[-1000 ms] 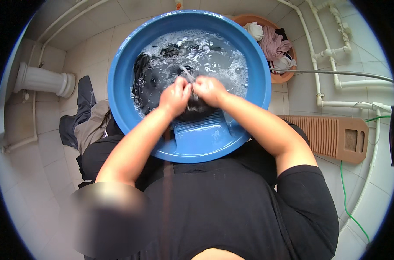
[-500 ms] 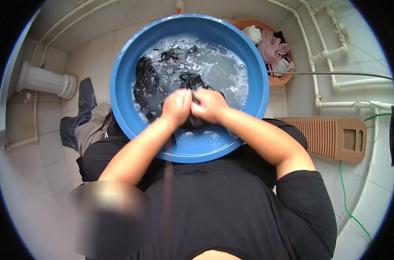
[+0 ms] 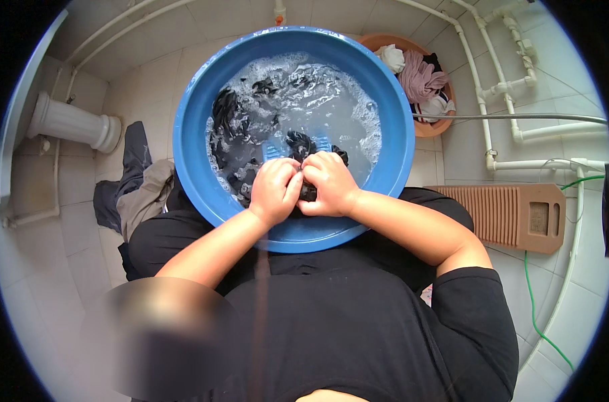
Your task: The person hand washes a pink cloth and a black jacket in a blue basin filled with soapy water. They scrub the items against a washboard integrated into the basin, rinse them, and wring out the excess water.
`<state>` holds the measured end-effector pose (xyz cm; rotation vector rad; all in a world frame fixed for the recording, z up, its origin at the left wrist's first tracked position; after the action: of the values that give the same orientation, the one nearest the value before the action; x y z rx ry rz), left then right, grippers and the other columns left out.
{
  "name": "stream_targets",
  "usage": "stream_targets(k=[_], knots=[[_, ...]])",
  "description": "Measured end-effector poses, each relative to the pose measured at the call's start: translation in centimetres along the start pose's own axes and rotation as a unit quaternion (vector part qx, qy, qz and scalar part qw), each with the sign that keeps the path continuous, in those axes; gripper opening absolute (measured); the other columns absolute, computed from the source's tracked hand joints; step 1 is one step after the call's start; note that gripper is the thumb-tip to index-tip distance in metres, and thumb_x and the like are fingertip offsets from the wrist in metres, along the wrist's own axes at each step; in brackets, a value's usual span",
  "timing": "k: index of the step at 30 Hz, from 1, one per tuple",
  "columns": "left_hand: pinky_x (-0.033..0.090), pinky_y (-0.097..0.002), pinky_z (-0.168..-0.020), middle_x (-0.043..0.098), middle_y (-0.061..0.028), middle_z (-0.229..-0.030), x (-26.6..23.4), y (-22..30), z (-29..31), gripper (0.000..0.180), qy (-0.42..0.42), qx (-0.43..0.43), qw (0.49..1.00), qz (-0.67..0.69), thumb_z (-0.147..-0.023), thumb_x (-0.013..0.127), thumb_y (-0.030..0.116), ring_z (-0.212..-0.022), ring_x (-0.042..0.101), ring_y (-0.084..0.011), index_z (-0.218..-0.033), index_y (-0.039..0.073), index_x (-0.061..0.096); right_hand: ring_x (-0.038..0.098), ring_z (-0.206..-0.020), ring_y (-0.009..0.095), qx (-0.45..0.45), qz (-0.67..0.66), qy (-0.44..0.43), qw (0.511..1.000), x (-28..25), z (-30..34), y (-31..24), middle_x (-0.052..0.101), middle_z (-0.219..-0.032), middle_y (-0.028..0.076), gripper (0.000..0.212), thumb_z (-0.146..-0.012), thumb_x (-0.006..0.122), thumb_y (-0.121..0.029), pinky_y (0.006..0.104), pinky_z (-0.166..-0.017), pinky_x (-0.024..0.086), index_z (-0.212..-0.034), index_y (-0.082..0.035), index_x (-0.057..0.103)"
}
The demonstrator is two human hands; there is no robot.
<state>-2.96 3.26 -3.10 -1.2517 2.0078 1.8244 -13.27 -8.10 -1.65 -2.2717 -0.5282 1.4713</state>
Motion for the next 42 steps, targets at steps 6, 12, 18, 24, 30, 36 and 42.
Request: stream_targets(k=[6, 12, 18, 24, 30, 36, 42], knots=[[0.040, -0.0439, -0.087, 0.057, -0.0162, -0.108, 1.3, -7.3, -5.5, 0.040, -0.010, -0.190, 0.974, -0.119, -0.090, 0.038, 0.036, -0.101, 0.053, -0.0345, -0.101, 0.006, 0.062, 0.053, -0.107, 0.034, 0.381, -0.107, -0.198, 0.897, 2.7, -5.4, 6.3, 0.055, -0.116, 0.021, 0.056, -0.065, 0.057, -0.049, 0.0410, -0.089, 0.042, -0.101, -0.006, 0.061], [0.028, -0.0464, -0.101, 0.039, -0.0229, -0.132, 1.1, -6.2, -2.5, 0.040, 0.011, -0.193, 0.980, -0.056, -0.087, 0.046, 0.043, -0.120, 0.038, -0.0393, -0.103, 0.008, 0.060, 0.036, -0.126, 0.035, 0.307, -0.078, -0.224, 0.922, 1.4, -4.1, 4.7, 0.037, -0.137, 0.020, 0.059, -0.066, 0.061, -0.047, 0.0507, -0.102, 0.027, -0.109, -0.007, 0.059], [0.040, -0.0452, -0.082, 0.057, -0.0157, -0.097, 1.1, -0.6, 0.0, 0.026, 0.003, -0.069, 0.996, -0.063, -0.084, 0.051, 0.032, -0.093, 0.051, -0.0380, -0.083, 0.007, 0.057, 0.055, -0.091, 0.034, 0.113, 0.021, -0.081, 0.990, 0.6, 0.5, 0.6, 0.057, -0.101, 0.016, 0.046, -0.060, 0.065, -0.040, 0.0445, -0.078, 0.044, -0.093, -0.007, 0.062], [0.040, -0.0466, -0.085, 0.059, -0.0166, -0.106, 1.4, -6.0, -6.2, 0.044, -0.008, -0.279, 0.957, -0.083, -0.089, 0.037, 0.043, -0.103, 0.051, -0.0368, -0.090, 0.007, 0.061, 0.050, -0.108, 0.036, 0.351, -0.015, -0.178, 0.919, 1.4, -5.5, 6.0, 0.053, -0.116, 0.021, 0.056, -0.067, 0.055, -0.054, 0.0469, -0.089, 0.040, -0.101, -0.010, 0.064], [0.028, -0.0482, -0.101, 0.041, -0.0255, -0.128, 0.3, -2.8, -1.0, 0.042, -0.013, -0.160, 0.987, -0.009, -0.082, 0.056, 0.044, -0.122, 0.036, -0.0414, -0.096, 0.005, 0.060, 0.016, -0.131, 0.049, 0.339, -0.018, -0.147, 0.929, -0.3, -1.1, 1.8, 0.019, -0.146, 0.019, 0.066, -0.060, 0.067, -0.054, 0.0668, -0.100, 0.014, -0.113, -0.018, 0.057], [0.037, -0.0425, -0.072, 0.055, -0.0056, -0.084, 0.9, 0.8, -0.3, 0.022, 0.040, 0.006, 0.996, -0.076, -0.072, 0.060, 0.032, -0.084, 0.050, -0.0289, -0.069, 0.010, 0.056, 0.051, -0.093, 0.028, 0.107, 0.004, 0.013, 0.994, 0.7, 0.7, 0.6, 0.056, -0.100, 0.008, 0.033, -0.056, 0.067, -0.038, 0.0436, -0.080, 0.035, -0.080, -0.016, 0.063], [0.039, -0.0413, -0.063, 0.054, -0.0132, -0.067, 1.6, -3.6, -2.9, 0.026, -0.019, 0.009, 0.997, 0.068, -0.078, 0.049, 0.027, -0.068, 0.050, -0.0340, -0.065, 0.006, 0.055, 0.056, -0.064, 0.024, 0.075, -0.031, -0.048, 0.996, 2.5, -2.1, 4.0, 0.057, -0.067, 0.003, 0.022, -0.058, 0.060, -0.037, 0.0363, -0.057, 0.038, -0.065, -0.016, 0.063]])
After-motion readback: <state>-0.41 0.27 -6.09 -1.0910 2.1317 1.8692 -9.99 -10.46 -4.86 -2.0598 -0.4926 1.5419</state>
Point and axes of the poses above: each hand's wrist, its own z-axis away from the middle knuckle, its own x-axis out of the palm, y = z × x, the point moved 2 cm from there along -z, towards the middle knuckle
